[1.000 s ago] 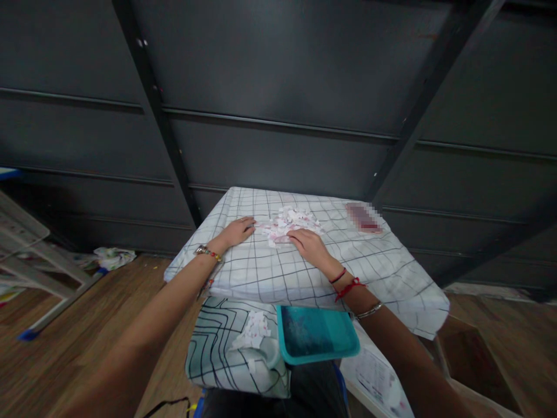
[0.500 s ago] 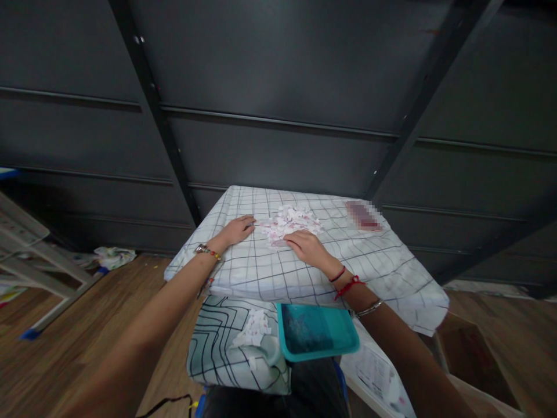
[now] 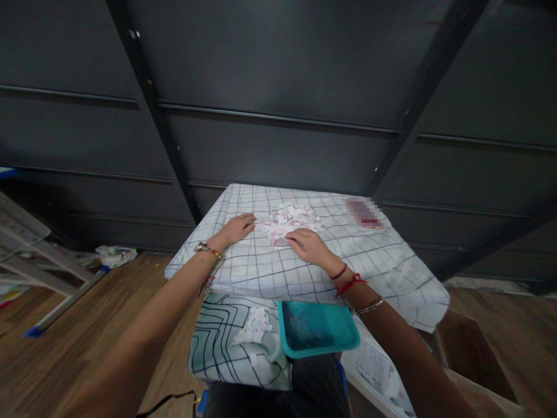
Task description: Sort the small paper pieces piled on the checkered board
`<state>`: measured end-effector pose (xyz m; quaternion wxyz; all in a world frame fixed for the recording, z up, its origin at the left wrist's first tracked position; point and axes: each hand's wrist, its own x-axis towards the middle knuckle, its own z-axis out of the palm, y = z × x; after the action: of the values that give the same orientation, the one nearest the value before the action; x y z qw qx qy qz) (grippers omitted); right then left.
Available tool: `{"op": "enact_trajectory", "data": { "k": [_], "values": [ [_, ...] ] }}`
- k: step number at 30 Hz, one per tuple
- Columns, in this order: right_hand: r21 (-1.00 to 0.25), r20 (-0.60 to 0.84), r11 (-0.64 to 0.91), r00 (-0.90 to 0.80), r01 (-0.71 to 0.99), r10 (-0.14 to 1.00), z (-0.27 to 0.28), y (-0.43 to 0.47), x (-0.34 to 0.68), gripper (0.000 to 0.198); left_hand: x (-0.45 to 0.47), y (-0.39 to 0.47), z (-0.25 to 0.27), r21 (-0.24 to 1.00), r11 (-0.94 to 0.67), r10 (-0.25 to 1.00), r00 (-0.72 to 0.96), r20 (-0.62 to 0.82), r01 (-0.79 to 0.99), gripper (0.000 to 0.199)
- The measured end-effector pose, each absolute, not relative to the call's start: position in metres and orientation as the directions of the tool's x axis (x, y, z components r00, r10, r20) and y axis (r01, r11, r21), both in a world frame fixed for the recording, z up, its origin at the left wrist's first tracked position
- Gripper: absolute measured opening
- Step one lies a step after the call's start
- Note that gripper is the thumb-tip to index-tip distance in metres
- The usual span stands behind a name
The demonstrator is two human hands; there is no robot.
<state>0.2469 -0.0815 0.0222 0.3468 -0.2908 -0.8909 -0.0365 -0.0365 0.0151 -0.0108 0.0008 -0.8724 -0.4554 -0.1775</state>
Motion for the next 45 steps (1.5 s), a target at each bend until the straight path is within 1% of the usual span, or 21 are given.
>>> {"op": "enact_trajectory", "data": {
  "k": [3,7,11,17,23,27,34,38,41,43,45],
  "values": [
    [-0.149,0.664,0.829,-0.567,0.538,0.488,0.0239,-0.0835,0.2472,0.016,-0.0367,0.0144,-0.0105,0.157,-0.585,0.794,0.522,0.312,0.796,0.050],
    [-0.135,0.681,0.814,-0.545,0.564,0.490,0.0248,-0.0833,0.2466,0.018,-0.0366,0.0134,-0.0098,0.158,-0.588,0.792,0.524,0.313,0.794,0.053],
    [-0.130,0.651,0.815,-0.571,0.565,0.500,0.0241,-0.0822,0.2460,0.019,-0.0364,0.0127,-0.0087,0.165,-0.575,0.804,0.515,0.298,0.802,0.052],
    [-0.163,0.629,0.825,-0.588,0.541,0.509,0.0253,-0.0842,0.2467,0.018,-0.0357,0.0108,-0.0061,0.187,-0.583,0.800,0.519,0.301,0.791,0.049],
    [-0.164,0.620,0.803,-0.574,0.573,0.536,0.0250,-0.0840,0.2475,0.019,-0.0338,0.0083,-0.0032,0.211,-0.567,0.814,0.502,0.293,0.796,0.047],
    [-0.179,0.602,0.825,-0.604,0.535,0.523,0.0262,-0.0853,0.2468,0.018,-0.0346,0.0100,-0.0049,0.201,-0.571,0.811,0.508,0.291,0.796,0.048],
    [-0.165,0.601,0.818,-0.601,0.552,0.527,0.0242,-0.0844,0.2445,0.018,-0.0367,0.0149,-0.0101,0.178,-0.578,0.804,0.517,0.294,0.797,0.049],
    [-0.215,0.576,0.817,-0.605,0.536,0.549,0.0237,-0.0844,0.2455,0.016,-0.0372,0.0163,-0.0116,0.179,-0.581,0.800,0.517,0.304,0.794,0.048],
    [-0.241,0.601,0.806,-0.569,0.541,0.561,0.0227,-0.0831,0.2453,0.017,-0.0374,0.0167,-0.0120,0.190,-0.582,0.800,0.514,0.310,0.791,0.048],
    [-0.231,0.607,0.806,-0.567,0.545,0.557,0.0215,-0.0818,0.2440,0.018,-0.0372,0.0164,-0.0119,0.197,-0.584,0.798,0.513,0.315,0.788,0.048],
    [-0.216,0.583,0.818,-0.601,0.534,0.546,0.0206,-0.0813,0.2422,0.018,-0.0369,0.0156,-0.0116,0.204,-0.585,0.798,0.512,0.318,0.785,0.048]
  ]
}}
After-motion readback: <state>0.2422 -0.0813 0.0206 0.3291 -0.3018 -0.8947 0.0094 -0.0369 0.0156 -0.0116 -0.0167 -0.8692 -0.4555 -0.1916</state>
